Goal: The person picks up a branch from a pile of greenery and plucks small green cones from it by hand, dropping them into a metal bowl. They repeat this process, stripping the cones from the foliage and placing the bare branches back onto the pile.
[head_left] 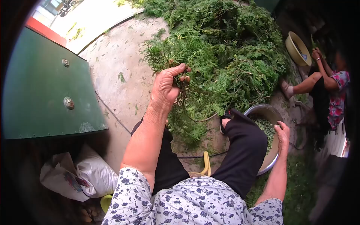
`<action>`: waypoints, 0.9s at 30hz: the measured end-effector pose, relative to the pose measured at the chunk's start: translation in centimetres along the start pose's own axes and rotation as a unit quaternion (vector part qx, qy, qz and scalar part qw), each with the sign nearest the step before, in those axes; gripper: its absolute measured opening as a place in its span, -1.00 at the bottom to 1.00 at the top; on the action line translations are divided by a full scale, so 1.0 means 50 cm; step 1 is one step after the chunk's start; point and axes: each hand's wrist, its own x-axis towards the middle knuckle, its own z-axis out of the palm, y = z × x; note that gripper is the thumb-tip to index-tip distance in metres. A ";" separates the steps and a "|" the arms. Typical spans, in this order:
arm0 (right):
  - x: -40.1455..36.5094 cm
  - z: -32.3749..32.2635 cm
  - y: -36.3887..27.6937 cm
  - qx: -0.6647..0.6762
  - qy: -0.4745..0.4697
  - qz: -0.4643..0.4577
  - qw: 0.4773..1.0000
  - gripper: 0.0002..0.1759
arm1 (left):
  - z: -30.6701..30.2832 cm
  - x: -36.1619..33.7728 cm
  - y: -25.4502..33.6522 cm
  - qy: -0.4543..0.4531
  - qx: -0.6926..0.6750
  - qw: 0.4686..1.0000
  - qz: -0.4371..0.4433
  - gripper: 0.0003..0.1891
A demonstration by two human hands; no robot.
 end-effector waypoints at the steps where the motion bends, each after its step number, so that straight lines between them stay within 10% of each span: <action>1: 0.004 -0.006 0.046 -0.001 0.001 0.000 1.000 -0.63 | 0.001 -0.002 0.000 0.002 -0.003 1.000 0.000 -0.85; 7: 0.027 -0.019 0.122 -0.226 0.008 0.026 0.974 -0.64 | -0.004 0.008 -0.001 -0.011 -0.011 1.000 0.008 -0.84; 9: 0.008 0.001 -0.010 -0.131 0.049 -0.110 0.984 -0.65 | 0.000 0.011 -0.005 -0.014 -0.008 1.000 0.005 -0.84; 12: -0.040 0.057 -0.271 0.263 -0.080 -0.040 0.961 -0.74 | 0.010 0.013 -0.005 -0.012 -0.012 1.000 0.003 -0.82; 16: -0.117 0.187 -0.454 0.427 -0.276 0.053 0.859 -0.59 | 0.013 0.026 -0.012 -0.019 -0.016 1.000 0.009 -0.81; 20: -0.118 0.298 -0.483 0.491 -0.312 0.084 0.809 -0.64 | 0.009 0.030 -0.014 -0.014 -0.024 0.999 0.019 -0.88; 27: -0.090 0.301 -0.537 0.419 -0.225 -0.053 0.878 -0.82 | 0.026 0.019 -0.016 -0.015 0.084 0.993 0.086 -0.70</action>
